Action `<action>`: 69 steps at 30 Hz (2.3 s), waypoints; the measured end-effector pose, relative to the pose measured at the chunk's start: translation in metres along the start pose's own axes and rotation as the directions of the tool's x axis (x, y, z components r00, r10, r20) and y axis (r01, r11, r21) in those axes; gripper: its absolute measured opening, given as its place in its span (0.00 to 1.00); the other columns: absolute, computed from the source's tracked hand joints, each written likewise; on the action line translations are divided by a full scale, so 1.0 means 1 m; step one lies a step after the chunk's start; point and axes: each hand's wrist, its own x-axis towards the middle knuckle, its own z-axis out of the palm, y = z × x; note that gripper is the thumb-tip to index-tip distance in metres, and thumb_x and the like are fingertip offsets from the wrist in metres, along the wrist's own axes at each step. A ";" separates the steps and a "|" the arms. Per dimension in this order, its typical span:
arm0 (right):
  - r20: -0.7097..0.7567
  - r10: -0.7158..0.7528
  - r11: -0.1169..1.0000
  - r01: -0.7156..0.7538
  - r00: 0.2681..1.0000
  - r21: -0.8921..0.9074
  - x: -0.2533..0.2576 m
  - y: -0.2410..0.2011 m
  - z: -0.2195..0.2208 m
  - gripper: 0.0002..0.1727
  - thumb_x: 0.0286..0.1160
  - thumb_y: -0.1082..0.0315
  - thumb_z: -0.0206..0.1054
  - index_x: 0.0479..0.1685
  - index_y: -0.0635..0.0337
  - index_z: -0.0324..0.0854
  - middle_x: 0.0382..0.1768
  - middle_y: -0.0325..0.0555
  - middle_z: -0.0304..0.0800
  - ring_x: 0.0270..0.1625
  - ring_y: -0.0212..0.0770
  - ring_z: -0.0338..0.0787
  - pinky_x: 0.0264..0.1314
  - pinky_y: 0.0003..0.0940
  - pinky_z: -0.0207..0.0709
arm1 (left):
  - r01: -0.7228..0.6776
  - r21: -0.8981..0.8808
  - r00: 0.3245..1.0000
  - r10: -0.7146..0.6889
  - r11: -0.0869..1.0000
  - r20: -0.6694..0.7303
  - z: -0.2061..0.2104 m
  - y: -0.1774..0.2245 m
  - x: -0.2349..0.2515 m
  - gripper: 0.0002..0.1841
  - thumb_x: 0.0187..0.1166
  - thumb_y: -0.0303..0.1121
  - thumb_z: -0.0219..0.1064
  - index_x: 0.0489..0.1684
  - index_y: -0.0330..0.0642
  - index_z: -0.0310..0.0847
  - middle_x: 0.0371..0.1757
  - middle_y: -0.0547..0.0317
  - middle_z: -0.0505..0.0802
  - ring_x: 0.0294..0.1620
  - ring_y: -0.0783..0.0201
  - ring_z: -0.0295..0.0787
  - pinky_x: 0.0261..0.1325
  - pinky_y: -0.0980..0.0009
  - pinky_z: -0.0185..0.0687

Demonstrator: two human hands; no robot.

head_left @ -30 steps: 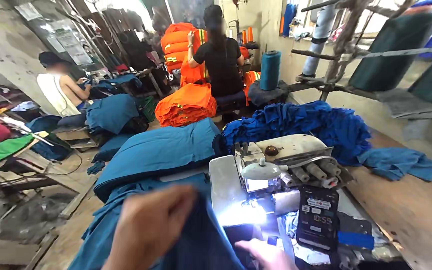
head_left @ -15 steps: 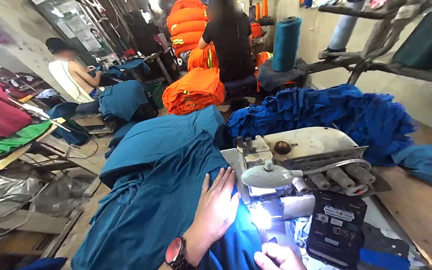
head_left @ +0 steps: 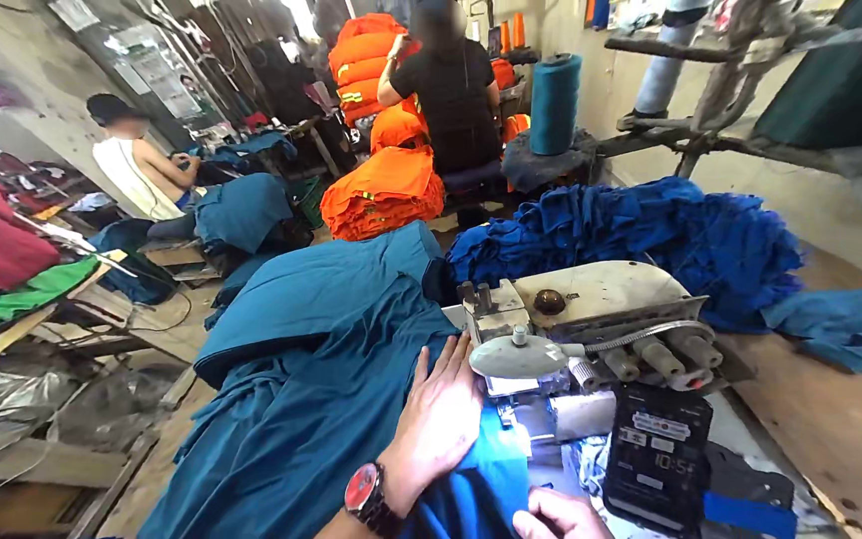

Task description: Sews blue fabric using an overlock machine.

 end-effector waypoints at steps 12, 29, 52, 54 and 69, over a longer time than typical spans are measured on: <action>0.001 0.007 0.983 -0.007 1.000 -0.181 -0.001 -0.003 -0.011 0.10 0.76 0.62 0.72 0.43 0.61 0.88 0.31 0.42 0.91 0.26 0.32 0.88 0.31 0.31 0.86 | -0.446 0.248 0.798 0.507 0.860 -0.324 0.023 -0.064 -0.114 0.10 0.77 0.35 0.63 0.40 0.70 0.86 0.92 0.59 0.67 0.93 0.33 0.50 0.77 0.16 0.45; 0.021 -0.011 0.967 0.016 1.000 -0.253 0.006 0.006 -0.011 0.14 0.79 0.60 0.66 0.38 0.62 0.90 0.38 0.44 0.91 0.41 0.31 0.88 0.48 0.30 0.83 | -0.481 -0.128 0.821 0.395 0.867 -0.413 0.016 -0.004 -0.090 0.16 0.90 0.39 0.55 0.35 0.46 0.87 0.31 0.62 0.89 0.33 0.65 0.88 0.36 0.66 0.87; 0.058 0.014 0.999 -0.012 0.998 -0.029 0.002 0.006 -0.015 0.12 0.83 0.65 0.59 0.42 0.59 0.88 0.35 0.38 0.91 0.29 0.30 0.88 0.33 0.30 0.86 | -0.394 -0.168 0.891 0.330 0.904 -0.312 0.009 -0.006 -0.050 0.09 0.81 0.35 0.63 0.43 0.51 0.93 0.40 0.66 0.93 0.43 0.68 0.91 0.47 0.62 0.89; 0.059 0.013 0.999 -0.011 0.998 -0.042 0.001 0.008 -0.015 0.12 0.83 0.64 0.59 0.41 0.58 0.88 0.34 0.38 0.90 0.29 0.30 0.88 0.33 0.29 0.86 | -0.370 -0.207 0.886 0.276 0.906 -0.374 0.010 -0.001 -0.049 0.11 0.84 0.38 0.62 0.37 0.50 0.92 0.36 0.68 0.93 0.38 0.70 0.91 0.44 0.64 0.89; -0.017 -0.032 0.993 0.030 0.999 -0.115 0.000 0.013 -0.004 0.28 0.71 0.39 0.74 0.53 0.55 0.90 0.44 0.36 0.96 0.45 0.30 0.94 0.51 0.35 0.91 | -0.244 -0.258 0.911 0.130 0.935 -0.391 0.009 0.006 -0.050 0.10 0.83 0.42 0.65 0.40 0.54 0.93 0.38 0.71 0.93 0.41 0.73 0.90 0.46 0.66 0.88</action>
